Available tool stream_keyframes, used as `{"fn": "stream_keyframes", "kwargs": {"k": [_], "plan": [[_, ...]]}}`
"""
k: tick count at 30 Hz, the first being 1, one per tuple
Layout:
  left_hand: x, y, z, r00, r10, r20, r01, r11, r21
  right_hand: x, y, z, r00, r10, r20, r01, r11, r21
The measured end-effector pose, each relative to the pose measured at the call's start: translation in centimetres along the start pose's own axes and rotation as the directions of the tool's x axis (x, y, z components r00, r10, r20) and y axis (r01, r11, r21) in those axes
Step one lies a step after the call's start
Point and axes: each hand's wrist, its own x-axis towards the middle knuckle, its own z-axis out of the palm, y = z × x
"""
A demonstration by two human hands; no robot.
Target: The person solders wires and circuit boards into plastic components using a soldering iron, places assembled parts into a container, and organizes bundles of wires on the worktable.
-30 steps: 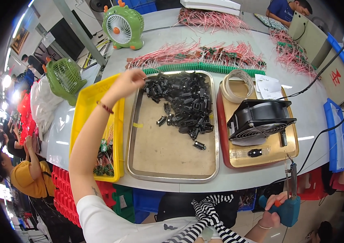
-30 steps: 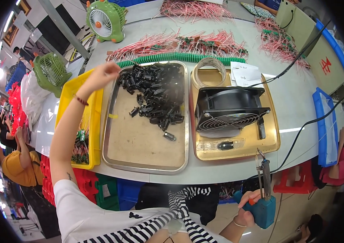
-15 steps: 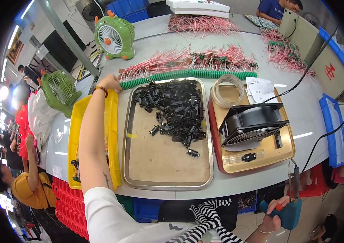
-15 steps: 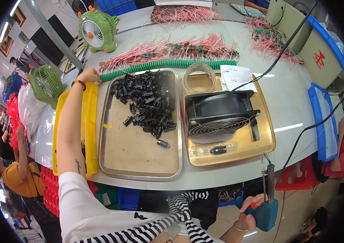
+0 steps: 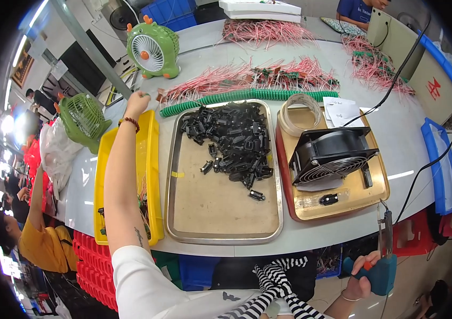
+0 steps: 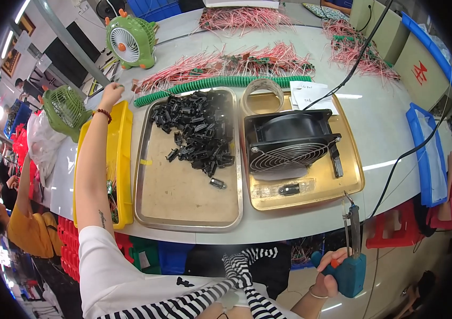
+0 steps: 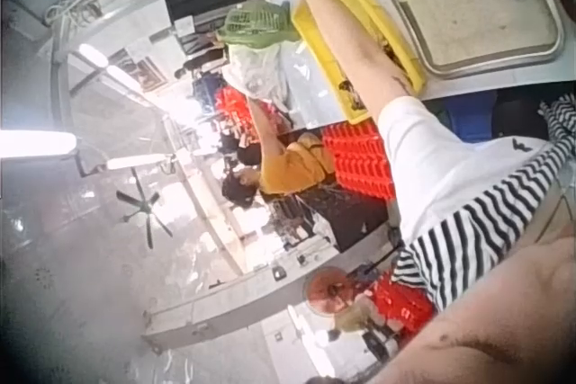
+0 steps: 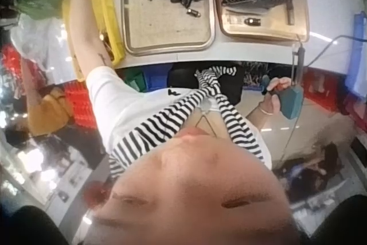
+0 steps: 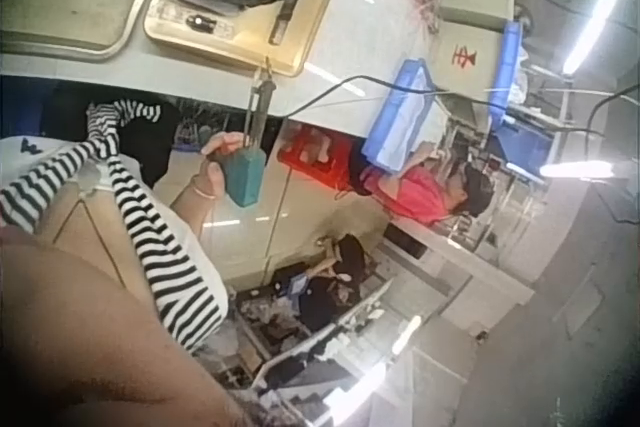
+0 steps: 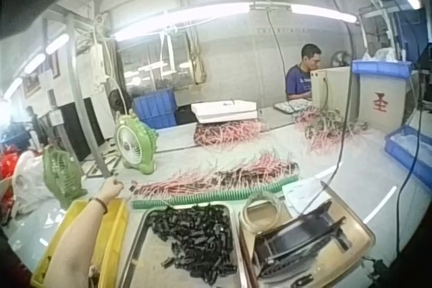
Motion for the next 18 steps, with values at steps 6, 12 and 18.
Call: {"fn": "stream_keyframes", "kwargs": {"k": [6, 12, 18], "plan": [[-8.8, 11.5, -5.0, 0.789, 0.335, -0.516, -0.408, 0.912, -0.032, 0.2, 0.0, -0.5, 0.999, -0.003, 0.035, 0.003, 1.000, -0.006], [-32.6, 18.8, -6.8, 0.361, 0.931, -0.051, -0.832, 0.347, 0.432, 0.6, 0.2, -0.3, 0.998, -0.006, 0.064, 0.002, 0.998, 0.057], [-40.4, 16.1, 1.1, 0.404, 0.889, 0.217, -0.914, 0.382, 0.137, 0.9, 0.5, -0.5, 0.989, -0.006, 0.149, -0.011, 0.994, 0.112]]}}
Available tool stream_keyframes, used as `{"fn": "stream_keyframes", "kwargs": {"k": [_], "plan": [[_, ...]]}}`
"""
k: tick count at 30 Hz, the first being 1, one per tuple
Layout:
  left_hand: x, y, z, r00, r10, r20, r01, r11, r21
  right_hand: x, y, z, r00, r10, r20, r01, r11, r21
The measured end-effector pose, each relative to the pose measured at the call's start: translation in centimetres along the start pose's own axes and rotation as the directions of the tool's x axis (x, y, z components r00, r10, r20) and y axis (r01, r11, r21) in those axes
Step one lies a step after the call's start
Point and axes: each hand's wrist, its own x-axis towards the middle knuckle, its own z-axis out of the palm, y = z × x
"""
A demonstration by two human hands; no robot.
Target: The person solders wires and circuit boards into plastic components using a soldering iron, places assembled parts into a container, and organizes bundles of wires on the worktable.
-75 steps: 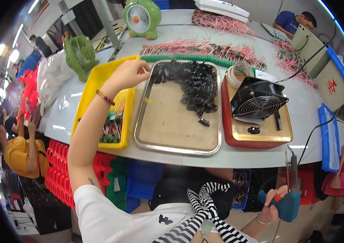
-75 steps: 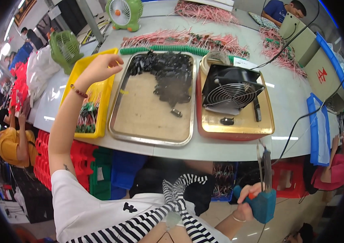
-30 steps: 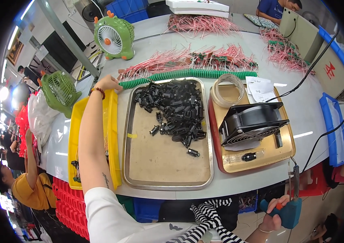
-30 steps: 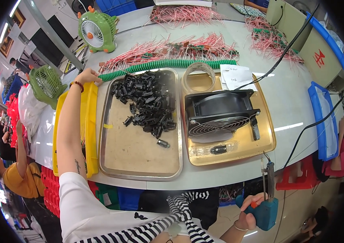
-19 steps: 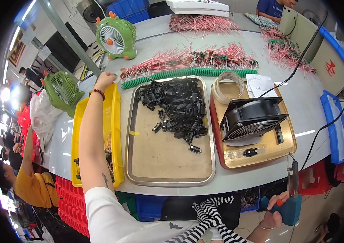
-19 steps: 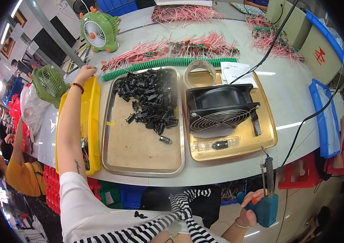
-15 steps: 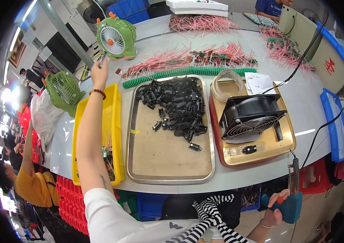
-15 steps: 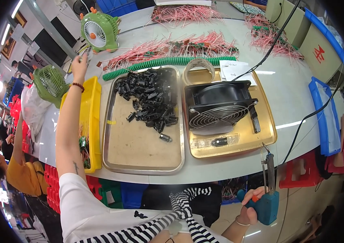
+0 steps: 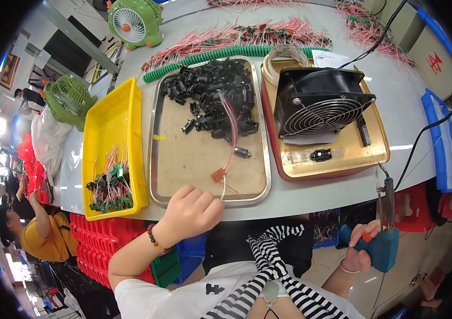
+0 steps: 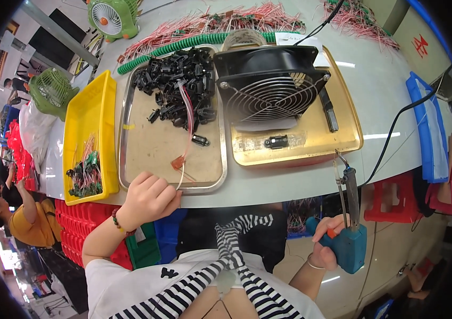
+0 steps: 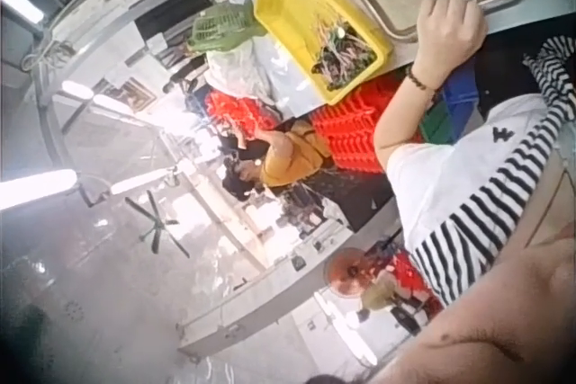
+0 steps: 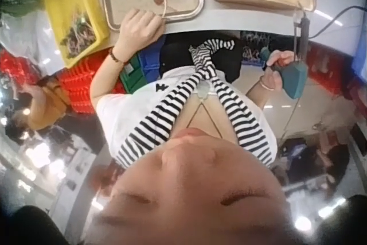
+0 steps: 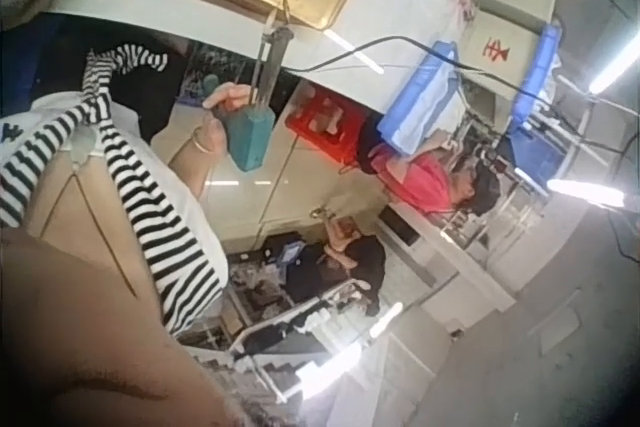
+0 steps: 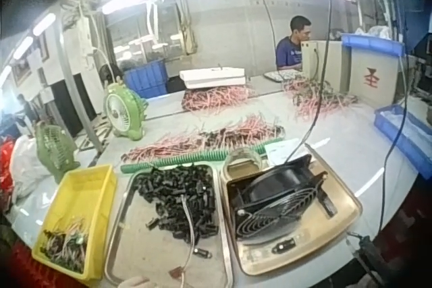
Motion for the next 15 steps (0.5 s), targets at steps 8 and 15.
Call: {"fn": "stream_keyframes", "kwargs": {"k": [8, 15], "plan": [[2.0, -3.4, -0.1, 0.959, -0.251, 0.128, 0.282, 0.835, -0.472, -1.2, -0.1, -0.3, 1.000, 0.011, 0.024, -0.011, 0.999, -0.036], [1.2, -4.2, 1.0, 0.970, -0.120, 0.212, 0.226, 0.767, -0.601, -1.2, -0.2, -0.5, 0.999, 0.001, 0.038, 0.000, 0.999, -0.039]]}}
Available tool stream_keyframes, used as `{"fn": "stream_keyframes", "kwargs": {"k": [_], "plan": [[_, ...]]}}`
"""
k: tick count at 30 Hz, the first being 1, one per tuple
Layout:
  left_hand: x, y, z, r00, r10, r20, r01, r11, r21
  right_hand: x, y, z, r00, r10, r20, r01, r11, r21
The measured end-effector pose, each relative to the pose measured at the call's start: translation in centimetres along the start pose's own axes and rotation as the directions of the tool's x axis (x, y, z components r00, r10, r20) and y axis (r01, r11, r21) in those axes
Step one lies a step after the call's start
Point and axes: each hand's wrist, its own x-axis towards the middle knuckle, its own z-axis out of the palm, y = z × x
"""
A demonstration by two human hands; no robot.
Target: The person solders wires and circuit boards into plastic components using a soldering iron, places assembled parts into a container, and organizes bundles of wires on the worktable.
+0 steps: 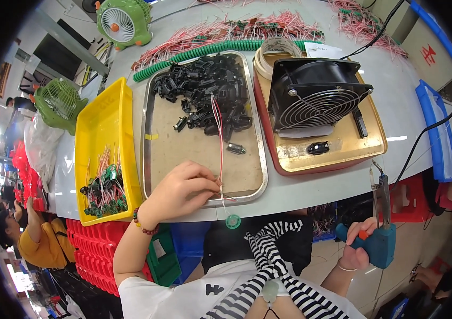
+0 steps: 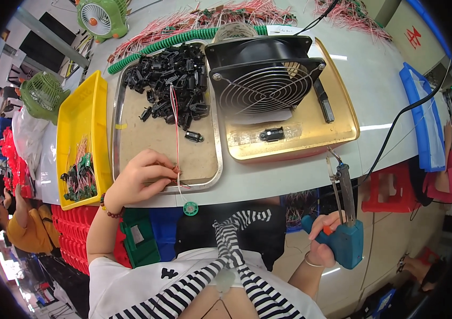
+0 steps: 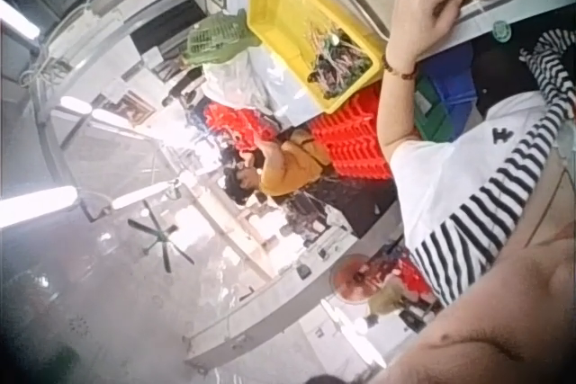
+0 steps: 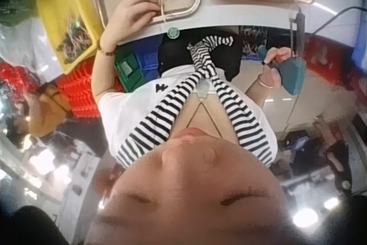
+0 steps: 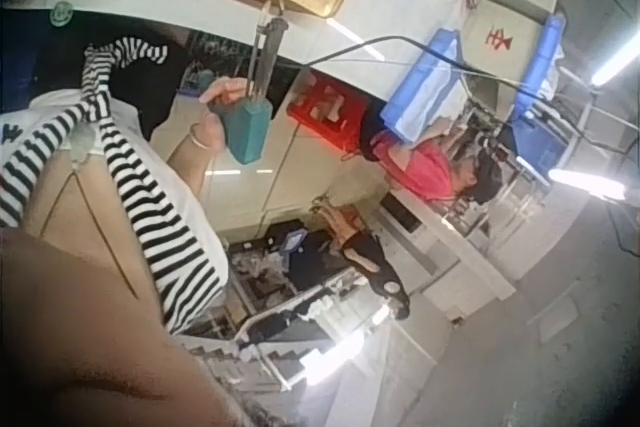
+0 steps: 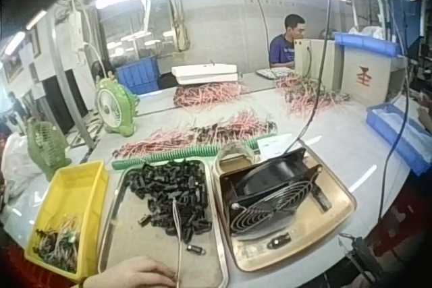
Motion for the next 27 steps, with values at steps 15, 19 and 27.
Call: {"fn": "stream_keyframes", "kwargs": {"k": [15, 19, 27], "plan": [[0.3, 1.2, -3.4, 0.920, -0.040, 0.390, 0.041, 0.999, 0.006, -0.2, 0.0, 0.0, 0.998, 0.024, -0.053, -0.024, 1.000, 0.013], [-1.0, 3.2, -7.1, 0.900, 0.189, 0.393, -0.115, 0.972, -0.206, -0.5, 0.2, -0.5, 0.995, 0.052, -0.086, -0.049, 0.998, 0.039], [1.4, 6.8, -4.6, 0.978, -0.134, 0.157, 0.173, 0.117, -0.978, 0.2, 0.1, 0.1, 0.999, 0.041, -0.031, -0.038, 0.996, 0.079]]}}
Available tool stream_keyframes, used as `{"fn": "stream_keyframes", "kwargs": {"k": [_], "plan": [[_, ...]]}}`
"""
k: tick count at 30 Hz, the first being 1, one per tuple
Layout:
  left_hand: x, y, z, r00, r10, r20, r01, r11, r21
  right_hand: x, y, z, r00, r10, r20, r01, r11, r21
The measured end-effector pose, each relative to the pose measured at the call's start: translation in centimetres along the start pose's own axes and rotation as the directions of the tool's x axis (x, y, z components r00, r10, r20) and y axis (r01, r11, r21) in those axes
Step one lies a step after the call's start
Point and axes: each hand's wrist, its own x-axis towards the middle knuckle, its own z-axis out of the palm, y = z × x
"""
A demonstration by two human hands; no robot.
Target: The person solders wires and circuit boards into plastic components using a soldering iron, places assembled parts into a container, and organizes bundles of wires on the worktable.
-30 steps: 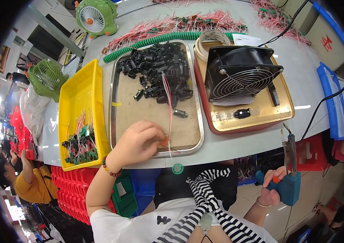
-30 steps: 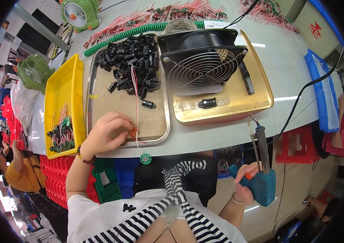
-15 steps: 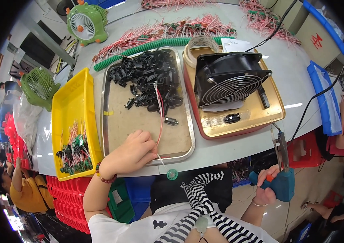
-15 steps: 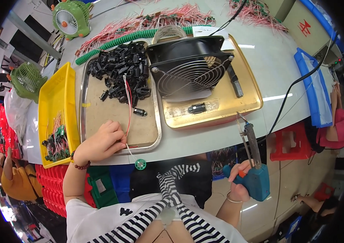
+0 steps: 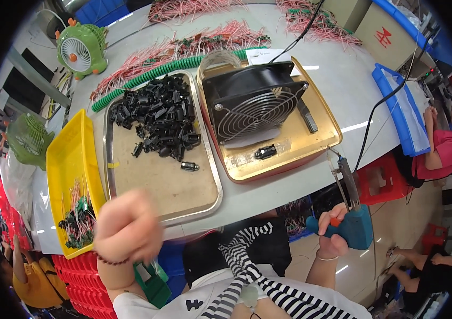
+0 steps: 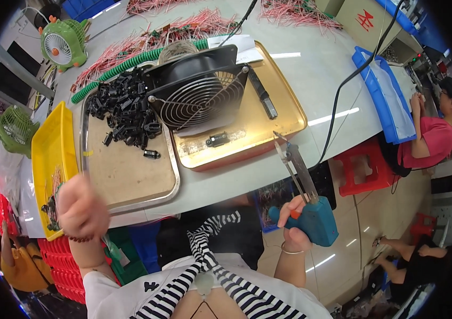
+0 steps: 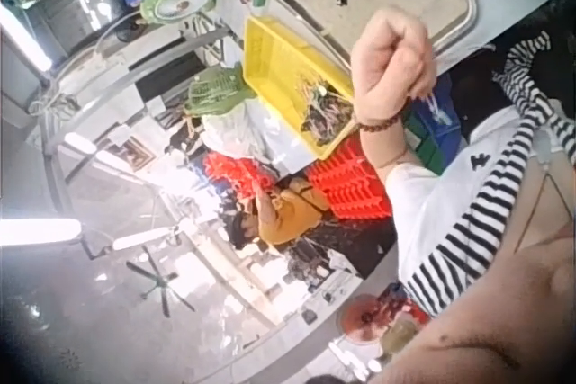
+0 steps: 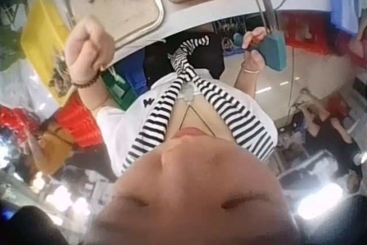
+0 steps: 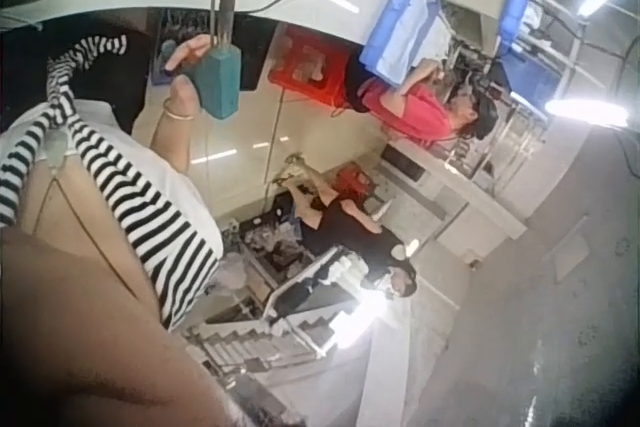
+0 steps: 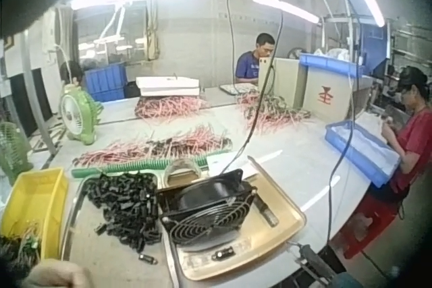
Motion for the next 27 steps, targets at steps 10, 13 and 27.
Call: {"fn": "stream_keyframes", "kwargs": {"k": [10, 13, 27], "plan": [[10.4, -3.9, 1.3, 0.996, 0.089, 0.023, -0.069, 0.550, 0.833, -0.7, -0.4, 0.0, 0.999, 0.040, -0.018, -0.042, 0.994, -0.099], [11.2, -3.8, 1.5, 0.998, 0.027, 0.059, -0.064, 0.514, 0.856, -0.6, -0.5, -0.1, 0.999, 0.039, -0.017, -0.040, 0.992, -0.116], [13.2, -6.8, 2.3, 0.848, 0.426, 0.315, -0.327, -0.047, 0.944, -1.0, -0.7, 3.1, 0.983, 0.143, -0.114, -0.177, 0.904, -0.390]]}}
